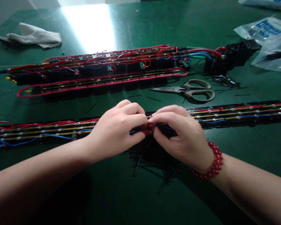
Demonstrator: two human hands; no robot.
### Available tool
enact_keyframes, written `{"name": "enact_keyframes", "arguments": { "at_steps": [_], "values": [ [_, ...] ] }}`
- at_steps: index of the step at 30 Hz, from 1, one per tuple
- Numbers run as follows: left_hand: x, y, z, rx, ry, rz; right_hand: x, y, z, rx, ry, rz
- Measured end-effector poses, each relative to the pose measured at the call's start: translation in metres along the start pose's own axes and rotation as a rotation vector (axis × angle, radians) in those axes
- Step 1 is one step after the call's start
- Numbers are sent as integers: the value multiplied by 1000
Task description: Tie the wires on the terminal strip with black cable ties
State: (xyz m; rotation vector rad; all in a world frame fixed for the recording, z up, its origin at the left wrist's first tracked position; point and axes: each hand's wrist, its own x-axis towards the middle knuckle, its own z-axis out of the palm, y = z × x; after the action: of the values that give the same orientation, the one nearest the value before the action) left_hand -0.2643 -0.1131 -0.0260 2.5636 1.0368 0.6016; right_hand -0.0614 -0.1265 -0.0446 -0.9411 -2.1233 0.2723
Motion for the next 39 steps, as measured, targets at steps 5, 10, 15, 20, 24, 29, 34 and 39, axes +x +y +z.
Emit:
{"name": "enact_keyframes", "arguments": {
  "at_steps": [5, 10, 15, 20, 24, 29, 34, 39],
  "values": [
    [0, -1, 0, 1, -2, 8, -1, 0, 0, -13, -2, -12],
    [-1, 0, -1, 15, 1, 9, -1, 0, 0, -12, 0, -10],
    [0, 1, -1, 13, 8, 9, 1, -1, -1, -14, -10, -3],
    [0, 1, -1, 12, 7, 13, 0, -1, -1, -16, -11, 4],
    [-1, 1, -1, 10, 6, 19, 0, -1, 0, -18, -14, 5],
    [-1, 1, 0, 30, 10, 36, 0, 0, -1, -17, -20, -6],
    [-1, 1, -1, 36, 3, 31, 1, 0, -1, -8, -17, -6],
    [-1, 1, -1, 38, -3, 31, 1, -1, -1, -5, -32, 14]
  ]
}}
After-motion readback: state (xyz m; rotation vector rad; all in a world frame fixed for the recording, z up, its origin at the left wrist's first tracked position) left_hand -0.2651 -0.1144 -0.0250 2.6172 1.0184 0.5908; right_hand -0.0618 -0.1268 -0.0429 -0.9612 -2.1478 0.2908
